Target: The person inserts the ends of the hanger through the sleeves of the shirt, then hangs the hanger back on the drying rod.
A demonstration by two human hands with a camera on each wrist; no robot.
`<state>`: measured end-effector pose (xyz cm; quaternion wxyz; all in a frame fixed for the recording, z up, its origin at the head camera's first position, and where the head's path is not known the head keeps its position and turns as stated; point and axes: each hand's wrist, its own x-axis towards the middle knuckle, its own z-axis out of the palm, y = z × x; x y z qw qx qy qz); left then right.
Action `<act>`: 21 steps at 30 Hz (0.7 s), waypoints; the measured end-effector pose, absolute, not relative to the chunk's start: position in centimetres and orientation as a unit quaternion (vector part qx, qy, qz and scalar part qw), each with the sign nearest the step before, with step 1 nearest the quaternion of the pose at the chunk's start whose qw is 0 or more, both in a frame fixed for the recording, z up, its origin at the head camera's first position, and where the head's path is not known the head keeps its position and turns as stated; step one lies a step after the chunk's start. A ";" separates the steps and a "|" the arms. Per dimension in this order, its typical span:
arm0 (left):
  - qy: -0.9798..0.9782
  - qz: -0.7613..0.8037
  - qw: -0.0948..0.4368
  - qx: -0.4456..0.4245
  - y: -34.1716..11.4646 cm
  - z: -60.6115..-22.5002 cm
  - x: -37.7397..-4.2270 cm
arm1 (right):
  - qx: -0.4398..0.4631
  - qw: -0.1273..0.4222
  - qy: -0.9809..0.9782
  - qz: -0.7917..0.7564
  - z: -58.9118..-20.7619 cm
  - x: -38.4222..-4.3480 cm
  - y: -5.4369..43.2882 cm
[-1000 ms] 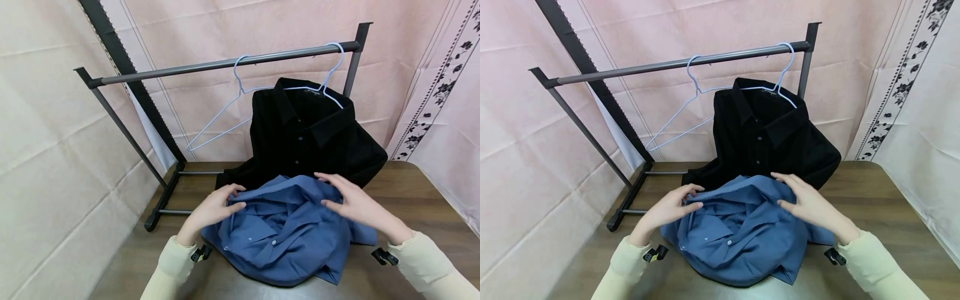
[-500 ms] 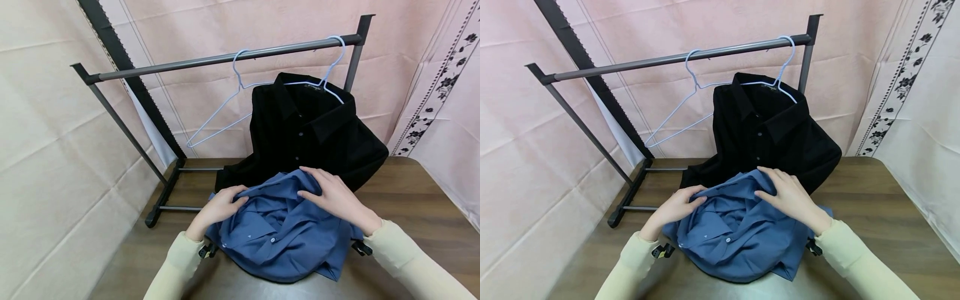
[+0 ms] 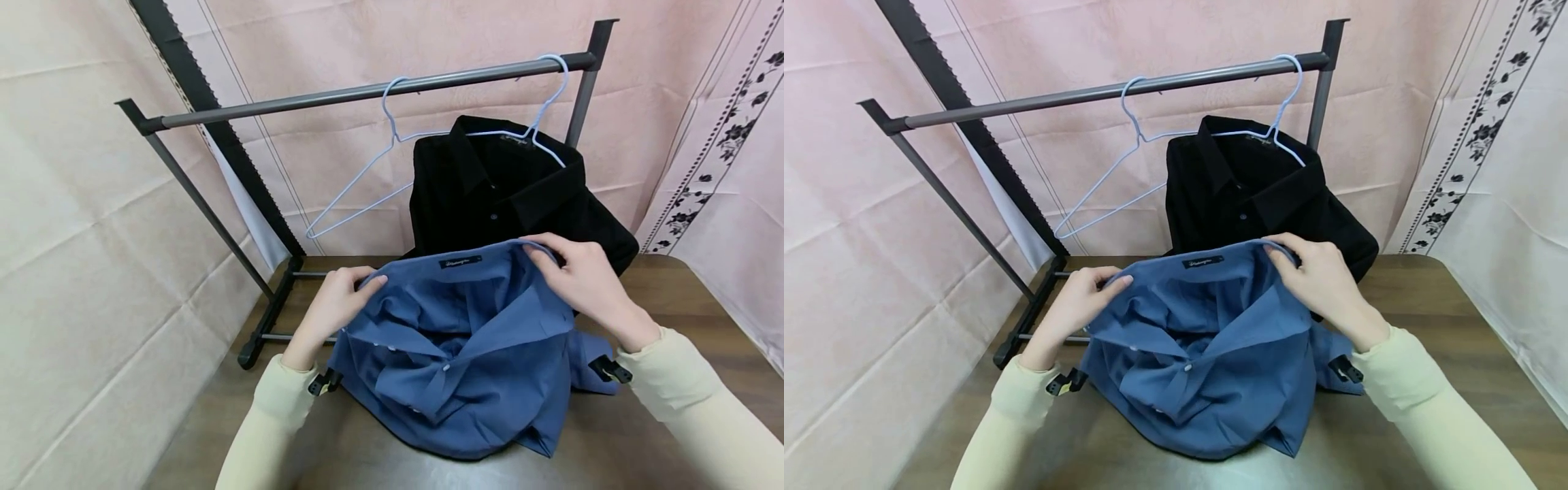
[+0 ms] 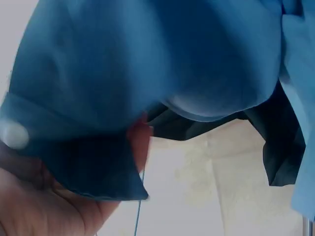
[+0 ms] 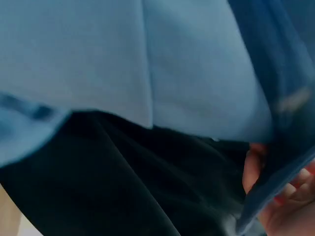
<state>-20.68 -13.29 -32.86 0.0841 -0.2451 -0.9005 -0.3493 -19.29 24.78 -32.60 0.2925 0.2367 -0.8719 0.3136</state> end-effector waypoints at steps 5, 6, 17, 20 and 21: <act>-0.888 -0.369 0.107 -0.251 -13.7 -32.1 -20.4 | 0.216 0.279 -0.884 0.306 -31.6 -18.9 25.4; -0.887 -0.371 0.112 -0.251 -13.8 -32.0 -20.3 | 0.215 0.273 -0.887 0.304 -31.5 -18.8 25.5; -0.885 -0.360 0.123 -0.267 -14.5 -31.4 -20.0 | 0.214 0.210 -0.906 0.300 -30.9 -18.2 26.2; -0.882 -0.368 0.121 -0.269 -14.4 -31.7 -20.2 | 0.207 0.194 -0.909 0.307 -30.9 -18.2 26.2; -0.879 -0.373 0.121 -0.271 -14.3 -31.8 -20.2 | 0.208 0.191 -0.908 0.309 -30.9 -18.2 26.2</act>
